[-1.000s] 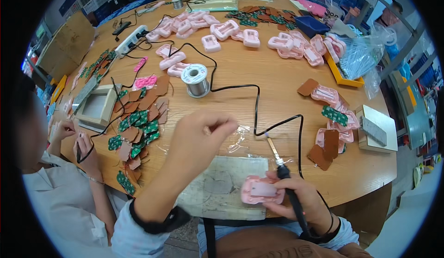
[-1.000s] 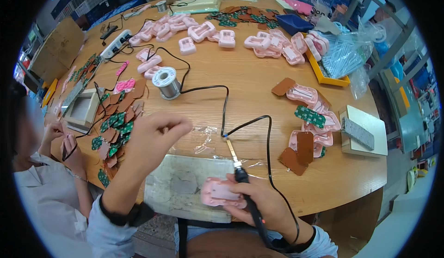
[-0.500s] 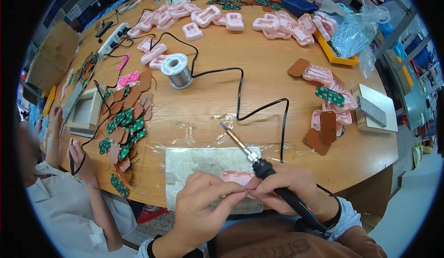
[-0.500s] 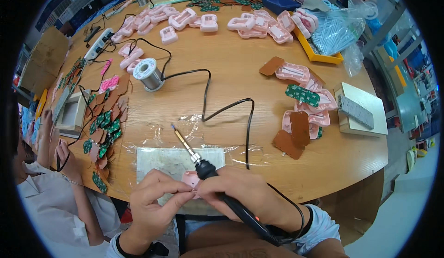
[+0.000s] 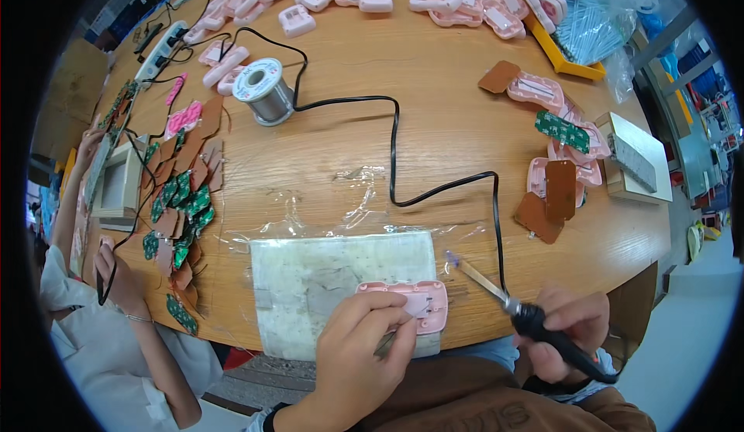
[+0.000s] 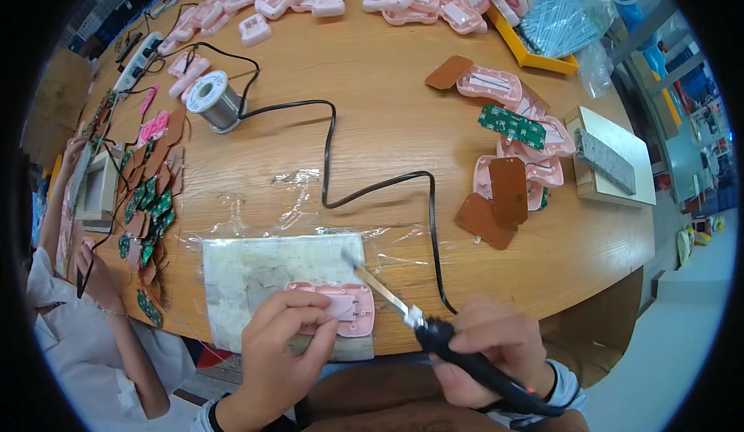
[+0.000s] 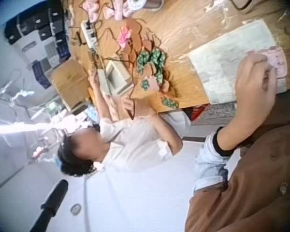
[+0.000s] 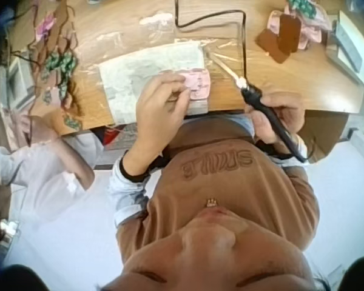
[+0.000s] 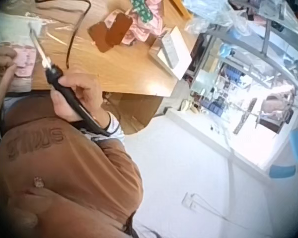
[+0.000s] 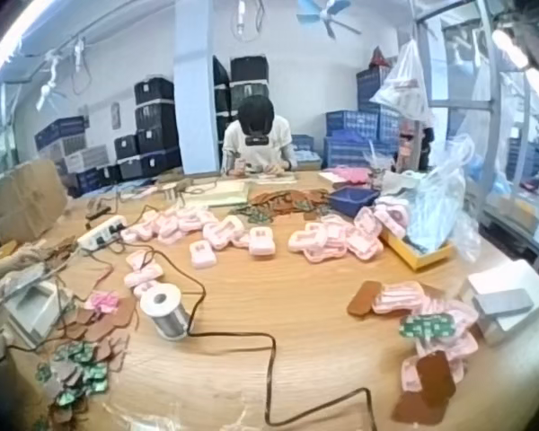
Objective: The person uses a soldering iron to attach wires to small pink plastic housings on a workbench. They repeatedly pick up a housing, apply solder to wire terminals, and place the finished unit aside. Another person works nearby on similar components.
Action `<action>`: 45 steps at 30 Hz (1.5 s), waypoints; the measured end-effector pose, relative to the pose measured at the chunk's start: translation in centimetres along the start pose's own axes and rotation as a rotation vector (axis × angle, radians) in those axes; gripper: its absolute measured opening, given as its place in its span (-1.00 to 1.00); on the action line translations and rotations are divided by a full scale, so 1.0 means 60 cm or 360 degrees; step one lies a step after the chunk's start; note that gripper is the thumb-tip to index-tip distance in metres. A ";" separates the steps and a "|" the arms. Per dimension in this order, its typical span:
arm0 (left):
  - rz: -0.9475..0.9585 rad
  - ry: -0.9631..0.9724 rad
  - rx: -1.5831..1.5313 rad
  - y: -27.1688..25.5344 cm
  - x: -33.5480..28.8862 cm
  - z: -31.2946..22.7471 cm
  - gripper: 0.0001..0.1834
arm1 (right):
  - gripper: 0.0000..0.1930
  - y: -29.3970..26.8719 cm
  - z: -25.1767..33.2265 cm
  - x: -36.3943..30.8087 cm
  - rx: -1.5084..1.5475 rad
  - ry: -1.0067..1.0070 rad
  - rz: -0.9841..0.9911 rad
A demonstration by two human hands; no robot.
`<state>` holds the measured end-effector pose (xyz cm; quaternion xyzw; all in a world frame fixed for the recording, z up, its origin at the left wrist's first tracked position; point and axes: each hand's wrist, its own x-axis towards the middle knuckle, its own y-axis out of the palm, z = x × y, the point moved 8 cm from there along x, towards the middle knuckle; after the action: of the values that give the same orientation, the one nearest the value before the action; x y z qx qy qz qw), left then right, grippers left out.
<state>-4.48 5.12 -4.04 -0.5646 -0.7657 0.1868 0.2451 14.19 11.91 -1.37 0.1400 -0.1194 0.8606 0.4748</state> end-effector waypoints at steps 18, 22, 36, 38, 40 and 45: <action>0.0049 -0.0117 0.0061 0.004 0.006 -0.006 -0.87 | -0.75 0.010 -0.005 -0.004 -0.0343 -0.0132 0.0523; 0.0052 -0.0131 0.0063 0.005 0.007 -0.006 -0.87 | -0.75 0.011 -0.002 -0.002 -0.0333 -0.0164 0.0523; 0.0181 -0.0189 -0.0009 0.003 0.005 -0.001 -0.89 | -0.72 -0.005 0.003 -0.013 -0.0238 -0.0146 0.0450; 0.0207 -0.0205 -0.0009 0.004 0.003 -0.001 -0.89 | -0.72 -0.001 0.001 -0.019 -0.0221 -0.0162 0.0475; 0.0199 -0.0196 0.0021 0.005 0.002 -0.003 -0.90 | -0.73 0.003 -0.002 -0.022 -0.0226 -0.0166 0.0482; 0.0209 -0.0220 0.0060 0.008 0.002 -0.003 -0.89 | -0.73 0.011 -0.007 -0.023 -0.0227 -0.0146 0.0514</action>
<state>-4.07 5.39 -4.14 -0.5946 -0.7385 0.2552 0.1895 14.29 10.64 -2.26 0.1242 -0.2226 0.9077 0.3334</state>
